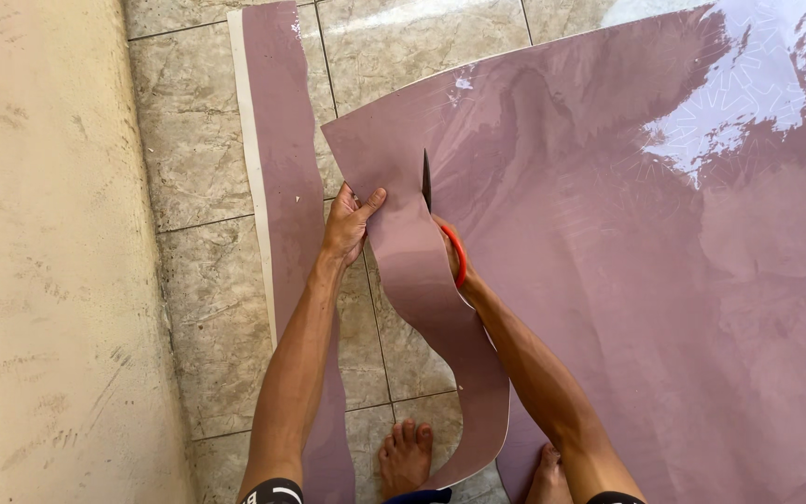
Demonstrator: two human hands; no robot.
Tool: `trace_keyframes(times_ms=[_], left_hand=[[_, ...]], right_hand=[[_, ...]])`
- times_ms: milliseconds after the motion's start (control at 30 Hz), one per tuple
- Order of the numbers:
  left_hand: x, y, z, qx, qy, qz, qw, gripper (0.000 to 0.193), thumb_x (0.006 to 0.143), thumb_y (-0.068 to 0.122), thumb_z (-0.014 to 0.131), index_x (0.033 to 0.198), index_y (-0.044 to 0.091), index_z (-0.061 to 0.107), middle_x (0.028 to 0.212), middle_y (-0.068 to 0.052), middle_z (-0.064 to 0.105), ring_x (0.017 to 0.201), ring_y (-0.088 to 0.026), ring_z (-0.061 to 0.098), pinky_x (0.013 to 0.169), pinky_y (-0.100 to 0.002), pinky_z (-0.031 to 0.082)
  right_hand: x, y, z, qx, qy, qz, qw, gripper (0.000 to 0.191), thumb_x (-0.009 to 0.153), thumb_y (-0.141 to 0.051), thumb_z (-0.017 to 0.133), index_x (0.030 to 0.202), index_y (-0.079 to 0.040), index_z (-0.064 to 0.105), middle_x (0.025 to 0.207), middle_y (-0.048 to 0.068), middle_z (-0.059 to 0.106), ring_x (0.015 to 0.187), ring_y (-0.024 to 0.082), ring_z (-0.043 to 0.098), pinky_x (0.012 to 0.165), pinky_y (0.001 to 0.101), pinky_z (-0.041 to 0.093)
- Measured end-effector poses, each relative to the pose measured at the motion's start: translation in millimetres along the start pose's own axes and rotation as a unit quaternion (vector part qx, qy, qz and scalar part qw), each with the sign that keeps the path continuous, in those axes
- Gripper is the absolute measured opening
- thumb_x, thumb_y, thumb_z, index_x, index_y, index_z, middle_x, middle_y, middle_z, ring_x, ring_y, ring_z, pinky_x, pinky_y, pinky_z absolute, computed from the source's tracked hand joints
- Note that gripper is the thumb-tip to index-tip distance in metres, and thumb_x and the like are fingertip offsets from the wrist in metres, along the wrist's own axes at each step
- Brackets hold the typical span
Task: The person sits on a tiled floor and uses scissors to trim narrow strips off the edges of a large pink sheet with a white backing, cutting along its border and peeling the trimmed strips away. They briefly handle the scissors at the start before cutting along successive edges.
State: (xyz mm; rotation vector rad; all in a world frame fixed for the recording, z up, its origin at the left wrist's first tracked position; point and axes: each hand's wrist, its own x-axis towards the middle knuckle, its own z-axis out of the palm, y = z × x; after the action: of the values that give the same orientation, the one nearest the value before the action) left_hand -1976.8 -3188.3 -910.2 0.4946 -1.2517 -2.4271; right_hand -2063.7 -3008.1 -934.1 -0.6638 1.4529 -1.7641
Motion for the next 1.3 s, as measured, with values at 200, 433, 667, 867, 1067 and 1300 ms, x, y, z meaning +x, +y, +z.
trace_keyframes(times_ms=[200, 433, 667, 867, 1067, 1300], left_hand=[[-4, 11, 2, 0.034, -0.006, -0.013, 0.999, 0.048, 0.097, 0.008, 0.071, 0.138, 0.000, 0.048, 0.131, -0.012, 0.065, 0.115, -0.018, 0.066, 0.097, -0.036, 0.060], [-9, 21, 7, 0.046, -0.019, -0.028, 0.998, 0.047, 0.097, 0.010, 0.072, 0.136, -0.001, 0.048, 0.125, -0.013, 0.067, 0.107, -0.018, 0.069, 0.091, -0.037, 0.062], [-16, 32, 12, 0.039, -0.026, -0.076, 0.996, 0.050, 0.096, 0.016, 0.072, 0.137, 0.001, 0.047, 0.124, -0.013, 0.068, 0.108, -0.018, 0.069, 0.090, -0.036, 0.062], [-23, 33, 18, 0.032, -0.033, -0.086, 0.995, 0.054, 0.095, 0.019, 0.072, 0.139, 0.002, 0.046, 0.126, -0.012, 0.068, 0.111, -0.018, 0.069, 0.092, -0.035, 0.061], [-31, 29, 24, 0.010, -0.038, -0.108, 0.993, 0.058, 0.094, 0.021, 0.073, 0.141, 0.002, 0.044, 0.128, -0.011, 0.067, 0.114, -0.018, 0.067, 0.095, -0.035, 0.059], [-39, 33, 23, 0.023, -0.050, -0.115, 0.992, 0.059, 0.093, 0.023, 0.073, 0.141, 0.005, 0.045, 0.127, -0.010, 0.068, 0.114, -0.017, 0.067, 0.096, -0.033, 0.059]], right_hand=[[-8, -6, -14, -0.069, 0.003, -0.022, 0.997, 0.034, 0.107, -0.027, 0.044, 0.107, -0.002, 0.066, 0.085, -0.002, 0.065, 0.078, 0.006, 0.054, 0.070, 0.0271, 0.047], [20, -53, -29, 0.003, -0.032, 0.182, 0.983, 0.021, 0.102, -0.021, 0.048, 0.086, -0.010, 0.056, 0.067, -0.007, 0.045, 0.055, 0.004, 0.038, 0.048, 0.0252, 0.033], [5, -91, -13, -0.059, -0.018, 0.134, 0.989, 0.024, 0.100, -0.018, 0.051, 0.080, -0.006, 0.056, 0.056, -0.002, 0.045, 0.040, 0.007, 0.038, 0.035, 0.0272, 0.033], [6, -81, -9, -0.123, 0.021, 0.119, 0.985, 0.030, 0.100, -0.021, 0.049, 0.076, -0.004, 0.055, 0.054, 0.001, 0.047, 0.038, 0.011, 0.040, 0.035, 0.0292, 0.033], [19, -69, -2, -0.143, 0.040, 0.057, 0.987, 0.035, 0.105, -0.029, 0.045, 0.090, -0.003, 0.063, 0.069, -0.002, 0.055, 0.061, 0.009, 0.047, 0.054, 0.0303, 0.041], [42, -74, -5, -0.033, 0.006, 0.080, 0.996, 0.033, 0.103, -0.028, 0.039, 0.089, -0.006, 0.058, 0.070, -0.002, 0.057, 0.057, 0.009, 0.052, 0.050, 0.0275, 0.045]])
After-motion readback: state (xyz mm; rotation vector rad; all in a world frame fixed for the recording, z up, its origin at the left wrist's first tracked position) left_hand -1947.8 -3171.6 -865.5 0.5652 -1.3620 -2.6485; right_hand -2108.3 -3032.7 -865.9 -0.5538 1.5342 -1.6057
